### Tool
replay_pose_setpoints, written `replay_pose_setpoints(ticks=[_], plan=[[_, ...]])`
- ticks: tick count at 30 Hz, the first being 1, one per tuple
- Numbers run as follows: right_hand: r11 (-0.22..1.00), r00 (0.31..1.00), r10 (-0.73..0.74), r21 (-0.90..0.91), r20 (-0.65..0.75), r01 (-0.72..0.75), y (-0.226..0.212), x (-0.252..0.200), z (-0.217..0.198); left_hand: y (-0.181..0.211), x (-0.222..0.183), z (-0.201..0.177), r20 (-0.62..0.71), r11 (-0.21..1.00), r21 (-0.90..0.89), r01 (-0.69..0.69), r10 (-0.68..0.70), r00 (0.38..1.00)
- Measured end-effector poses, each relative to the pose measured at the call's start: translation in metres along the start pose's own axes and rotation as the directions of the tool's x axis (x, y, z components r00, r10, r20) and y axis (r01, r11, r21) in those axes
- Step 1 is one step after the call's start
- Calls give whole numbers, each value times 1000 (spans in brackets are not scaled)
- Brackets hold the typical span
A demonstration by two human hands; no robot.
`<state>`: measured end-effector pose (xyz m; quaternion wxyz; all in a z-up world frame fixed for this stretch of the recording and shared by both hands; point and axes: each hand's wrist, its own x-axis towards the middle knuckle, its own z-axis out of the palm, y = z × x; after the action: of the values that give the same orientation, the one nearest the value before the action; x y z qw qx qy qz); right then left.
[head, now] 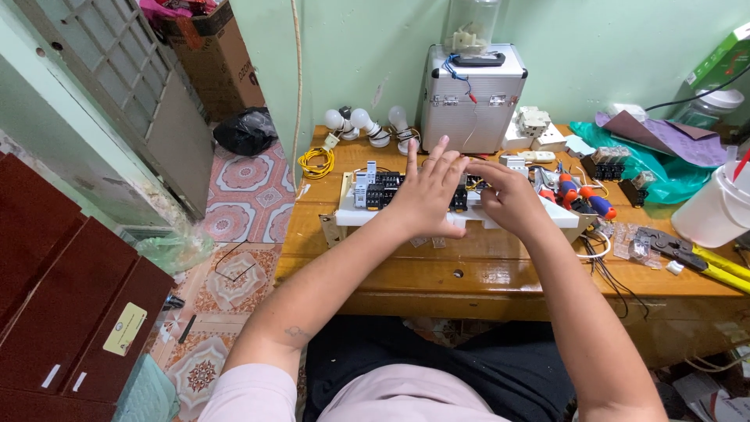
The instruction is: The person is installing multiple electrical relays into their respective sockets on a control panel assembly.
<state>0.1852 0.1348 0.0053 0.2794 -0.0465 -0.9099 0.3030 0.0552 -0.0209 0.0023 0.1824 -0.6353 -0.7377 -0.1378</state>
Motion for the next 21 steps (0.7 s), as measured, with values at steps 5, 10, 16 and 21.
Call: replay_pose_setpoints(ticks=[5,10,16,21], plan=[[982,993,-116,-149,-13,113,14,4,8,3,-4,0,-1,999,20,40,-40,999],[873,959,-283,-415,0,257,29,6,17,4,0,2,7,993,115,17,-18,1000],[705,889,-457,-615,-16,352,47,6,33,4,-1,6,-53,974,224,-26,39,998],[736,883,-468,-571,-42,363,63,8,35,-1,1,19,-52,986,163,-34,43,998]])
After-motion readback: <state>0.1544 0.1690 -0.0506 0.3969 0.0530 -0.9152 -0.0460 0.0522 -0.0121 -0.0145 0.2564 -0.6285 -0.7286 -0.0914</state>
